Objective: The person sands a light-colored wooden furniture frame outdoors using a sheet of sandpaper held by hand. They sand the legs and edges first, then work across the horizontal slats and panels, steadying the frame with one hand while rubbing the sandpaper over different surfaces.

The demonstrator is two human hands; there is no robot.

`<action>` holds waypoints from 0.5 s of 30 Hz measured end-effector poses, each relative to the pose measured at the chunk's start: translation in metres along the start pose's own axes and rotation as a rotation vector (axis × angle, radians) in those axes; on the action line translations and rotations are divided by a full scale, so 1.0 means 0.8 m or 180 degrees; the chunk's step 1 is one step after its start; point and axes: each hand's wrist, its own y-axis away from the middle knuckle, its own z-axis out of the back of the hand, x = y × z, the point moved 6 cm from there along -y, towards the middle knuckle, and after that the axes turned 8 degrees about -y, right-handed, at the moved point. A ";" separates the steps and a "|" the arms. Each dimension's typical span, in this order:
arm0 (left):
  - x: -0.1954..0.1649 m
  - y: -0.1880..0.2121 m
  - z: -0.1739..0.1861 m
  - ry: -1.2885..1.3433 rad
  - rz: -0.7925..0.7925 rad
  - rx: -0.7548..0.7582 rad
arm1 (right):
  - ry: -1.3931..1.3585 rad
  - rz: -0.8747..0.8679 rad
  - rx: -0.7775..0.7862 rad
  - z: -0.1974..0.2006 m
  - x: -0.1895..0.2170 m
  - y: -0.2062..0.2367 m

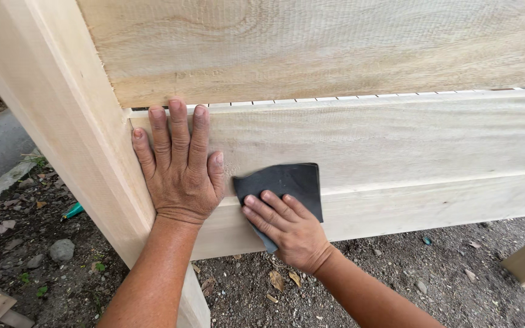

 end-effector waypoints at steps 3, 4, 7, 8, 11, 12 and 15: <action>-0.001 0.001 -0.002 0.0003 0.0013 0.0031 | 0.0504 -0.0349 -0.1221 0.087 -0.071 0.063; -0.002 0.001 -0.002 0.0004 0.0010 0.0023 | 0.0347 -0.0556 -0.1490 0.112 -0.094 0.090; -0.002 0.001 -0.002 0.0023 -0.0009 0.0046 | -0.0088 -0.1351 -0.1929 0.134 -0.121 0.129; -0.003 0.001 -0.001 0.0028 -0.0018 0.0035 | -0.0234 -0.1564 -0.2152 0.128 -0.114 0.130; -0.004 -0.001 0.000 -0.0001 -0.0021 0.0011 | -0.0424 -0.1634 -0.2290 0.079 -0.071 0.081; -0.005 -0.001 0.000 -0.0015 -0.0031 0.0026 | -0.0330 -0.1249 -0.1990 0.060 -0.050 0.059; -0.007 -0.001 -0.001 -0.0025 -0.0030 0.0028 | 0.0077 -0.0614 -0.1427 0.041 -0.045 0.051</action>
